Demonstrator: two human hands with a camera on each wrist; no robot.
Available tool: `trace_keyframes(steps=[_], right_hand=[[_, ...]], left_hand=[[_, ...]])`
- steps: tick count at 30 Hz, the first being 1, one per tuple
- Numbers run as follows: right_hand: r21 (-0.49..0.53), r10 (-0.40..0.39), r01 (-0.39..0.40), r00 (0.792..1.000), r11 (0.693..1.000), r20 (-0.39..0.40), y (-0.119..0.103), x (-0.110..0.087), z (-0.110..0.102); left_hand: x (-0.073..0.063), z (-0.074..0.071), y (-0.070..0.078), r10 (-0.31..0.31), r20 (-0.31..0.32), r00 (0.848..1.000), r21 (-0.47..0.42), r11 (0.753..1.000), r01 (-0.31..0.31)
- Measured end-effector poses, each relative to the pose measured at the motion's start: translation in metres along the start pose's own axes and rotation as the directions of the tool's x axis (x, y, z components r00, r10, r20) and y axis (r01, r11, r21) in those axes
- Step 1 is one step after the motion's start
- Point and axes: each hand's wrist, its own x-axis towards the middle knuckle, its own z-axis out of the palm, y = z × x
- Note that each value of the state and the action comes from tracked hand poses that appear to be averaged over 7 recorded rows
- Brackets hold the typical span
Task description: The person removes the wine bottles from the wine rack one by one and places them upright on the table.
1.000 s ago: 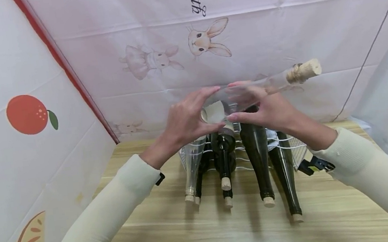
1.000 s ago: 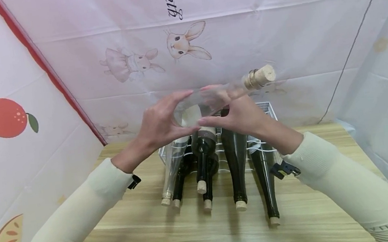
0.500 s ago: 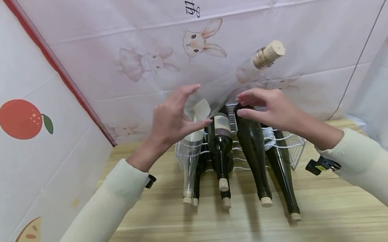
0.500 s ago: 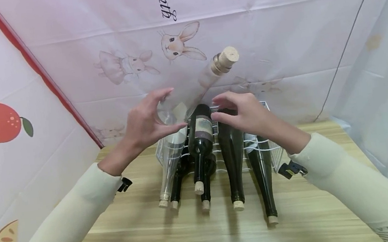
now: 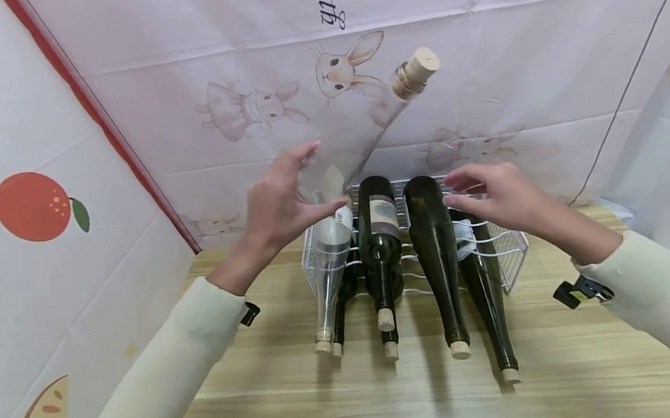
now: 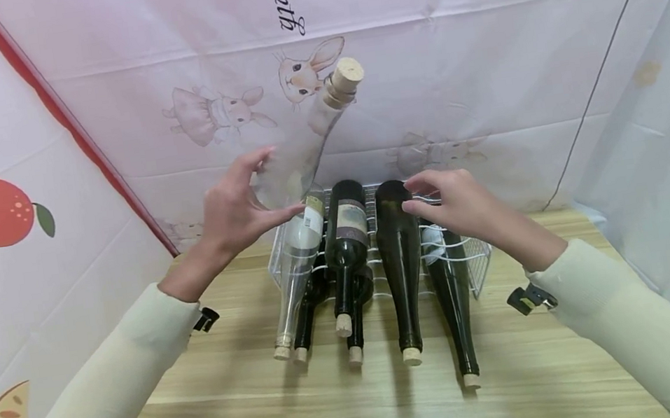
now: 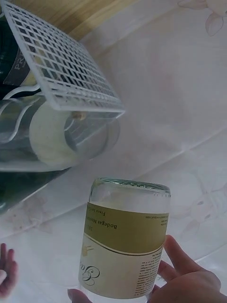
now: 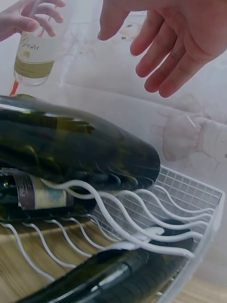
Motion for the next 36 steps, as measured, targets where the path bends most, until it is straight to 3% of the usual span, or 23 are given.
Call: trace_keyframes(steps=[5,9,13,19,26,36], right_hand=[[-0.079,-0.071,0.07,0.998,0.994,-0.002,0.01,-0.006,0.001],[-0.196,-0.195,0.188,0.981,0.963,-0.018,0.017,-0.009,0.004],[-0.285,-0.34,0.319,0.94,0.904,-0.026,0.025,-0.01,0.008],[-0.311,-0.488,0.455,0.872,0.835,-0.034,0.036,-0.013,0.015],[-0.292,-0.517,0.492,0.856,0.82,-0.01,0.038,-0.019,0.024],[-0.269,-0.574,0.554,0.819,0.788,0.008,0.041,-0.025,0.034]], left_hand=[[-0.001,-0.002,-0.006,-0.065,0.006,0.998,-0.002,0.998,0.065],[-0.003,-0.004,-0.012,-0.129,0.009,0.992,-0.004,0.992,0.129],[-0.004,-0.005,-0.019,-0.183,0.01,0.983,-0.003,0.983,0.183],[-0.008,-0.006,-0.029,-0.266,0.013,0.964,-0.045,0.963,0.267],[-0.016,-0.002,-0.047,-0.334,0.01,0.943,-0.065,0.94,0.334],[-0.032,0.007,-0.076,-0.446,0.011,0.895,-0.105,0.889,0.445]])
